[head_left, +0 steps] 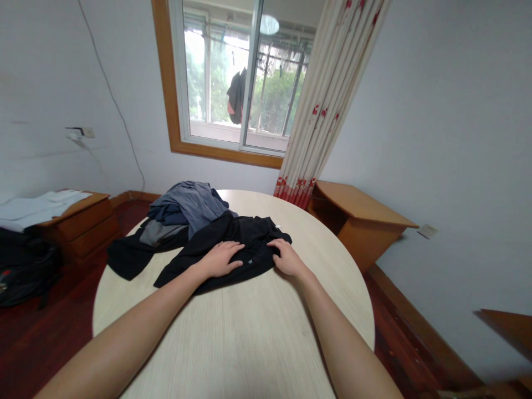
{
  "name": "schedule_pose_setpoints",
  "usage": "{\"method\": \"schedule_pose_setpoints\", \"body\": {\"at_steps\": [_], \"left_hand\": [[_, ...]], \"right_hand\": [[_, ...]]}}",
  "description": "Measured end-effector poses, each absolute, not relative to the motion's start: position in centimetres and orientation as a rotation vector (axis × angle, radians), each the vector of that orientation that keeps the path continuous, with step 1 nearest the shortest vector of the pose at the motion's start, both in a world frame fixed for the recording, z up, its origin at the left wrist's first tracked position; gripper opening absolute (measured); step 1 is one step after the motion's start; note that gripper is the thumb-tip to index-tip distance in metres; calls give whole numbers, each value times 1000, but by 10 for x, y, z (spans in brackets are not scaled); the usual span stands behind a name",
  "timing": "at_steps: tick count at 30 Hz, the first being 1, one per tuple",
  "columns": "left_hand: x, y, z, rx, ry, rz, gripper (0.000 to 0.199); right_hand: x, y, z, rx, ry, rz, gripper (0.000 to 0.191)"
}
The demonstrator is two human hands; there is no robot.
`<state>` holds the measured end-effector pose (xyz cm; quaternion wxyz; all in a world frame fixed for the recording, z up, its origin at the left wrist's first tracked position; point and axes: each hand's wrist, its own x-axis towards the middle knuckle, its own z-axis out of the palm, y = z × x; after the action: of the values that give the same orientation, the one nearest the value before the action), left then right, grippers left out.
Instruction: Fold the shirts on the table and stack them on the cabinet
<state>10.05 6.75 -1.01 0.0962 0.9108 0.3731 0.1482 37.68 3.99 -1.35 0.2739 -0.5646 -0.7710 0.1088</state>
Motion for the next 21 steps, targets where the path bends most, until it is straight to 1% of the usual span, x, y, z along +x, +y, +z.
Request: {"method": "schedule_pose_setpoints", "body": {"at_steps": [21], "left_hand": [[101,66,-8,2699,1118,412,59]], "right_hand": [[375,38,-11,-1527,-2072,297,48]]}}
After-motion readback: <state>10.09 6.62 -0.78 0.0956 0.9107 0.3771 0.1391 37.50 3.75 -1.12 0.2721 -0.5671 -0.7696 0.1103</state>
